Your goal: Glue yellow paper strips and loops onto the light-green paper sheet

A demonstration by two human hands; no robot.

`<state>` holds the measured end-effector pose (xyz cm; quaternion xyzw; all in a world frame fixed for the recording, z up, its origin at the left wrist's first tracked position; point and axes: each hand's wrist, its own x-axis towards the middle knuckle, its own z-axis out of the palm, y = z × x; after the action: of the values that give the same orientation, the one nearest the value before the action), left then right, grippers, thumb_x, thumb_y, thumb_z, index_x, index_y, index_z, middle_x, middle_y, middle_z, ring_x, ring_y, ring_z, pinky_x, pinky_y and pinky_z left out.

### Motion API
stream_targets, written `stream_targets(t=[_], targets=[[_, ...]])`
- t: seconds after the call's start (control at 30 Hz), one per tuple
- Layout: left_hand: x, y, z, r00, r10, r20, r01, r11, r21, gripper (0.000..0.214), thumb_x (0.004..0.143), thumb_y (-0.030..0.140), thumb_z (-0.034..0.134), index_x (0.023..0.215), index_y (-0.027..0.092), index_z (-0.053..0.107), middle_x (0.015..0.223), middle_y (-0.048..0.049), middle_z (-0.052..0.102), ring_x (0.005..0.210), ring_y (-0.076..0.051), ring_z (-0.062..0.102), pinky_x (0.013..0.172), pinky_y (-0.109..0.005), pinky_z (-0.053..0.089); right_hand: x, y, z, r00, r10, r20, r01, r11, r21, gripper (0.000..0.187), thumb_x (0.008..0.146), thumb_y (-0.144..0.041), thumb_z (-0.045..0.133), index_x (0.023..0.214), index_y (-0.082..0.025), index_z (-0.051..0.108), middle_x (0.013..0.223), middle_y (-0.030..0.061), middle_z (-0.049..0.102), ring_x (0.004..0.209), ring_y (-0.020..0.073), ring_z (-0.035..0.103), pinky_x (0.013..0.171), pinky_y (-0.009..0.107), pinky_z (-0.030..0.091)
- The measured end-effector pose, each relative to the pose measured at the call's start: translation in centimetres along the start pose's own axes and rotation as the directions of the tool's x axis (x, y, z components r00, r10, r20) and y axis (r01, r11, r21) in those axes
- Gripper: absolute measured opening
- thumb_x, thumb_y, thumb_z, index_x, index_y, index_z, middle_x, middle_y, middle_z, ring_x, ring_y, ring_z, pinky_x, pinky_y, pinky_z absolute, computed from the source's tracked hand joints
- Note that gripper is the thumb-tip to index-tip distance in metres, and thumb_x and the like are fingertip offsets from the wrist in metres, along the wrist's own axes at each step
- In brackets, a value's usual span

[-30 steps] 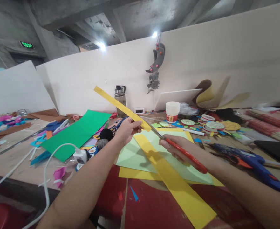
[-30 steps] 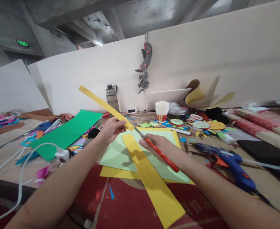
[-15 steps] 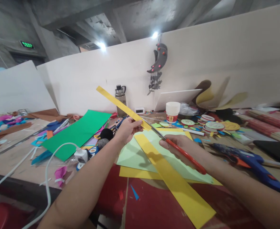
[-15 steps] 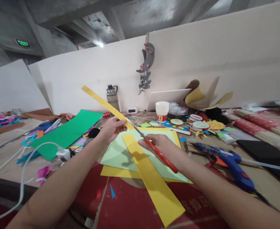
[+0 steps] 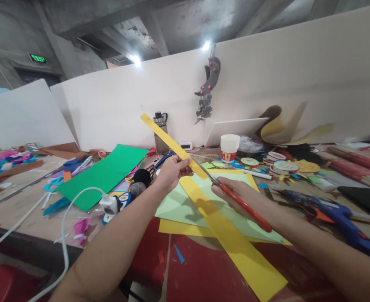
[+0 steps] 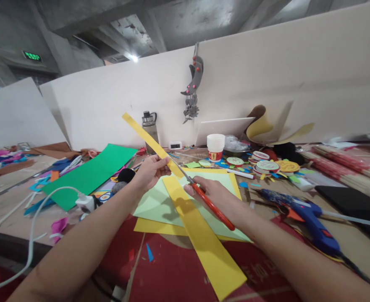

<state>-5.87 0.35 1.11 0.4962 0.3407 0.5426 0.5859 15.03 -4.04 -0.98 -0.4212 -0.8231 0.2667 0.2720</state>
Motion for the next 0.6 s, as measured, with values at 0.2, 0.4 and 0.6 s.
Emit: stream_targets(t=[0.2, 0.4, 0.6], targets=[[-0.1, 0.2, 0.1, 1.0, 0.0, -0.011, 0.0, 1.0, 0.001, 0.025, 0.069, 0.027, 0.075, 0.073, 0.008, 0.059, 0.062, -0.0043, 0.063, 0.051, -0.009, 0.058, 0.053, -0.022, 0.049, -0.1, -1.2, 0.0, 0.992, 0.129, 0.015, -0.13, 0.99, 0.054, 0.041, 0.084, -0.059, 0.044, 0.066, -0.022, 0.04, 0.054, -0.0057, 0.038, 0.049, 0.0107, 0.038, 0.047, 0.023, 0.028], [-0.1, 0.1, 0.2, 1.0, -0.004, -0.007, 0.004, 1.0, -0.011, 0.026, 0.069, 0.027, 0.076, 0.073, 0.008, 0.058, 0.067, -0.0054, 0.065, 0.053, -0.009, 0.058, 0.054, -0.022, 0.049, -0.3, -1.7, 0.3, 0.987, 0.143, -0.073, -0.139, 0.989, 0.056, 0.039, 0.082, -0.055, 0.046, 0.062, -0.021, 0.045, 0.055, -0.0028, 0.043, 0.051, 0.0116, 0.04, 0.047, 0.024, 0.029], [0.0, 0.3, -0.3, 0.999, 0.037, -0.036, -0.038, 0.998, -0.04, 0.026, 0.071, 0.03, 0.073, 0.08, 0.011, 0.057, 0.069, -0.0039, 0.066, 0.056, -0.011, 0.061, 0.053, -0.022, 0.05, -0.2, -1.5, 0.3, 0.986, 0.149, -0.071, -0.148, 0.989, 0.02, 0.038, 0.083, -0.053, 0.043, 0.061, -0.022, 0.046, 0.052, -0.0033, 0.042, 0.049, 0.0116, 0.04, 0.045, 0.023, 0.029]])
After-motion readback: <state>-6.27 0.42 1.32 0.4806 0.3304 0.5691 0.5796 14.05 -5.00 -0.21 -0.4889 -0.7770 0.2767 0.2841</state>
